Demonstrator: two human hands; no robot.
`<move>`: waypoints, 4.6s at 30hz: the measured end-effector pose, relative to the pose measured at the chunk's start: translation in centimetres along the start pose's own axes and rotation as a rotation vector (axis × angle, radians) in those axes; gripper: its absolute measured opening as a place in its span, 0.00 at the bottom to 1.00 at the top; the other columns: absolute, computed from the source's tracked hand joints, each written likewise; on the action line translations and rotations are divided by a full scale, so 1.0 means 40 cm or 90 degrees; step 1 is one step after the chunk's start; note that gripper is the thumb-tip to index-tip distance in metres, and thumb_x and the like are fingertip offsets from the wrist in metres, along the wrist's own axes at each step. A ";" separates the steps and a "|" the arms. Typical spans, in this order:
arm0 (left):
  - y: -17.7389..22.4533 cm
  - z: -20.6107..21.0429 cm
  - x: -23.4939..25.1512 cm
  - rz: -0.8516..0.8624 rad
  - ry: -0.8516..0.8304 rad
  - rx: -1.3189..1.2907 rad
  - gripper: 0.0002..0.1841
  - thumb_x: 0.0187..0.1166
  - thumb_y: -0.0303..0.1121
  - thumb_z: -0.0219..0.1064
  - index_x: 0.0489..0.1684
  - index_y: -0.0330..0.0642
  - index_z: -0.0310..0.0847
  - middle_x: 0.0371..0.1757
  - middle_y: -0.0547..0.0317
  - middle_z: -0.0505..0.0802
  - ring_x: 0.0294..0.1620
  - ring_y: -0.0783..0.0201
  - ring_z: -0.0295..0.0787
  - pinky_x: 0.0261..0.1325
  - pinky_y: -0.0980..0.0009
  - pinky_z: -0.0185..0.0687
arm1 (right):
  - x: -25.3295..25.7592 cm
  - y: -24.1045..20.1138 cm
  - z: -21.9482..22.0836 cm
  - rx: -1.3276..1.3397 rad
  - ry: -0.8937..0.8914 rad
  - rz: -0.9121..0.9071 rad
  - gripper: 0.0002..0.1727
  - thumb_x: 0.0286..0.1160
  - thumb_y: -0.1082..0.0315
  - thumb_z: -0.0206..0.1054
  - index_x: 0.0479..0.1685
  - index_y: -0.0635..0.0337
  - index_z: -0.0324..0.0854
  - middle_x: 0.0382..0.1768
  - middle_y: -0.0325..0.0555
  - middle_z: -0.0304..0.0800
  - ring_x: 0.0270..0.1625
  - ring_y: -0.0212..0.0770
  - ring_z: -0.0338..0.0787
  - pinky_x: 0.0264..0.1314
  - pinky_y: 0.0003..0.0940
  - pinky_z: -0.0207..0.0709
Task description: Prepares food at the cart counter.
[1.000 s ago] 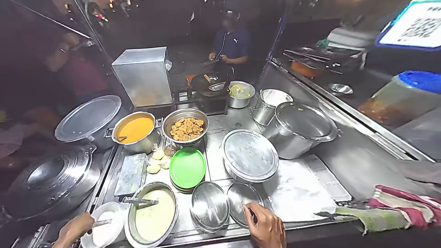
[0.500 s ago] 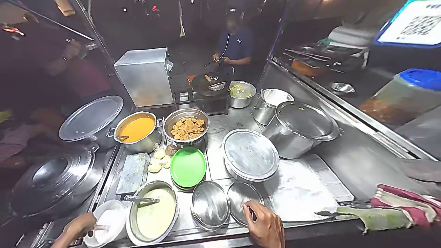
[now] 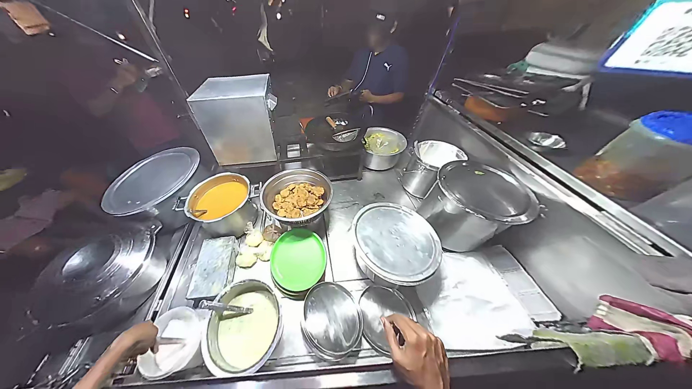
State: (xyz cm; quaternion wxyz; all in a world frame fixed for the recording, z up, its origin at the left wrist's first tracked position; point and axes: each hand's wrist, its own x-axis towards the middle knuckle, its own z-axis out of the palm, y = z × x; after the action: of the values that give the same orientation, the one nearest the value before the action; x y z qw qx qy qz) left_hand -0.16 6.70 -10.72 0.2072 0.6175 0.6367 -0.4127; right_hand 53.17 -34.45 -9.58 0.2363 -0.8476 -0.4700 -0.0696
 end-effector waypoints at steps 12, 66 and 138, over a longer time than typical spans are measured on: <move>-0.012 0.006 -0.028 0.043 -0.016 -0.038 0.15 0.82 0.37 0.67 0.46 0.30 0.88 0.44 0.38 0.91 0.47 0.44 0.87 0.54 0.42 0.79 | 0.000 -0.001 -0.003 -0.009 -0.007 -0.010 0.28 0.82 0.40 0.54 0.28 0.47 0.92 0.27 0.37 0.94 0.28 0.40 0.93 0.25 0.44 0.83; -0.148 -0.065 -0.034 -0.078 0.276 -0.232 0.23 0.67 0.44 0.84 0.52 0.36 0.90 0.58 0.27 0.91 0.66 0.27 0.84 0.66 0.24 0.72 | 0.008 -0.013 -0.007 0.004 -0.004 -0.038 0.25 0.81 0.46 0.54 0.30 0.50 0.92 0.24 0.38 0.92 0.23 0.39 0.89 0.22 0.43 0.78; 0.653 0.269 -0.548 0.340 0.578 -0.507 0.16 0.86 0.41 0.62 0.54 0.41 0.91 0.41 0.52 0.98 0.38 0.56 0.97 0.47 0.50 0.93 | 0.113 0.439 -0.138 0.119 -0.005 0.136 0.15 0.82 0.53 0.65 0.44 0.51 0.94 0.35 0.39 0.95 0.31 0.38 0.93 0.35 0.43 0.88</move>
State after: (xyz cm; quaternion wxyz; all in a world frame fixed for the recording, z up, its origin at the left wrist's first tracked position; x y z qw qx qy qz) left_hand 25.52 -17.91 -6.99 0.2261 0.7430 0.5898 0.2213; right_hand 70.79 -41.42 -9.08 0.3184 -0.8673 -0.3826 0.0031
